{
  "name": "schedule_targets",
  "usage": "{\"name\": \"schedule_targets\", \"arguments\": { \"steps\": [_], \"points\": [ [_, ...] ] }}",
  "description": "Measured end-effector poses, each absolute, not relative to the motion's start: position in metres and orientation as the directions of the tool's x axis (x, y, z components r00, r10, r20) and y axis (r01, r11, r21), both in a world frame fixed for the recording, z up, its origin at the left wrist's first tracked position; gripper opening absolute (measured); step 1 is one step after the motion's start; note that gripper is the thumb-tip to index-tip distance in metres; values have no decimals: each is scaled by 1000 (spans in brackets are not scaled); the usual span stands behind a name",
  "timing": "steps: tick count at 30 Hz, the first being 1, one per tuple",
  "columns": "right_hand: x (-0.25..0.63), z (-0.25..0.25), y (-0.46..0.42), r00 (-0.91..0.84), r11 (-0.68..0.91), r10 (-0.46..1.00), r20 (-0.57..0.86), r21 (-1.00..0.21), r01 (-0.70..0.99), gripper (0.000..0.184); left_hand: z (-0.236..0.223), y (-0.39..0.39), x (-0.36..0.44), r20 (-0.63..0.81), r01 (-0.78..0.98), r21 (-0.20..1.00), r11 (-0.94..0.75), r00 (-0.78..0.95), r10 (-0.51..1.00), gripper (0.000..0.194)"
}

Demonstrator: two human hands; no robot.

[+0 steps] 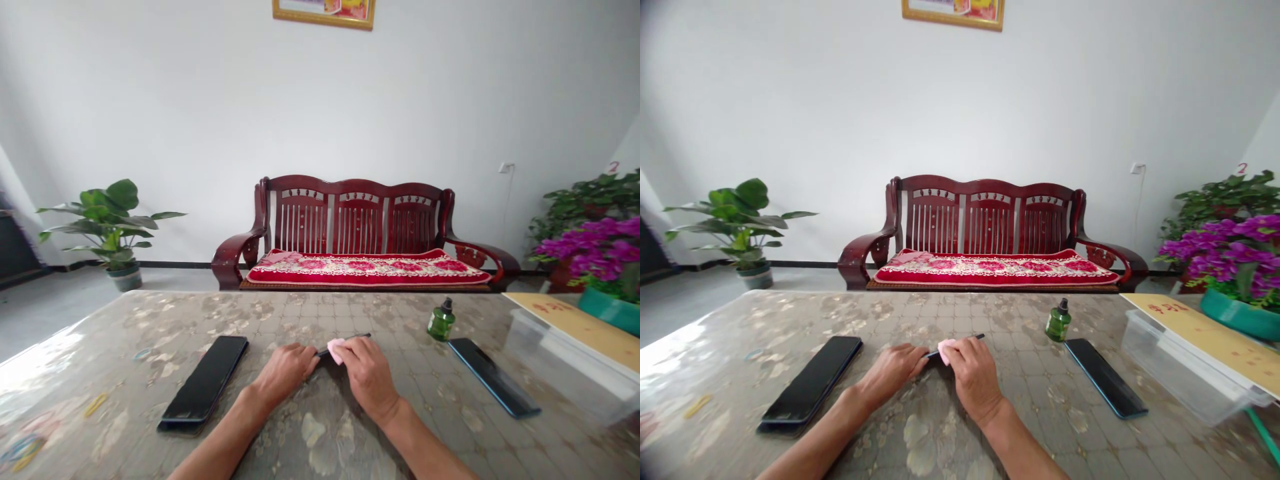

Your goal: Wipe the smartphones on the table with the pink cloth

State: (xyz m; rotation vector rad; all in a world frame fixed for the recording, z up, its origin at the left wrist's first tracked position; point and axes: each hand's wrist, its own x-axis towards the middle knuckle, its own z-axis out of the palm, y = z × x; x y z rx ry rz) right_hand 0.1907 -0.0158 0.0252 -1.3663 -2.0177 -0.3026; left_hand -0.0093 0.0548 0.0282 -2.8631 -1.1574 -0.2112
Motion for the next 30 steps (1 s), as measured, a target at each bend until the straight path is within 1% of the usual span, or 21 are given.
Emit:
{"name": "schedule_targets", "arguments": {
  "steps": [3,7,9,12,15,16,17,18,19,20,21,22,23,24,25,27,30],
  "points": [
    [210,25,-7,-121,337,756,644,-223,915,27,29,55,-10,145,702,-11,-712,706,693,29],
    [235,23,1,56,195,822,567,-373,907,34,31,55,-10,145,720,-18,-694,688,711,30],
    [243,22,1,107,153,839,534,-419,895,35,31,56,-10,158,739,0,-674,666,729,30],
    [247,21,-2,127,141,848,514,-451,882,33,28,57,-10,200,757,34,-652,634,747,28],
    [238,22,-6,131,142,854,503,-468,872,29,22,58,-10,253,755,34,-654,627,737,27],
    [231,23,-7,140,148,858,494,-499,854,28,20,59,-9,277,752,25,-659,628,728,27],
    [223,23,-8,165,149,871,463,-569,809,28,17,59,-9,306,746,13,-665,630,713,27],
    [214,23,-9,196,146,889,415,-661,736,27,15,58,-9,341,737,0,-676,636,692,28],
    [204,23,-10,243,111,923,300,-809,578,26,12,58,-9,382,723,-17,-690,643,664,29],
    [194,22,-10,256,25,958,127,-930,367,28,9,57,-9,423,706,-38,-708,653,628,30],
    [185,21,-10,232,-75,972,-42,-988,134,36,7,56,-9,464,683,-66,-728,667,583,31],
    [178,20,-9,174,-140,973,-150,-988,-68,40,5,55,-8,502,656,-98,-748,682,532,32],
    [172,18,-8,119,-196,967,-225,-956,-219,42,4,53,-8,535,628,-134,-767,697,477,33],
    [168,17,-5,82,-236,957,-278,-912,-337,42,3,51,-7,561,600,-170,-782,711,424,33],
    [165,17,-2,66,-257,948,-311,-873,-414,42,2,49,-6,582,577,-201,-792,721,377,34],
    [164,15,5,101,-264,930,-352,-835,-482,40,1,44,-3,606,547,-247,-800,731,313,33],
    [164,11,13,197,-224,915,-353,-849,-479,34,1,37,1,618,531,-278,-801,737,274,30]
  ]
}}
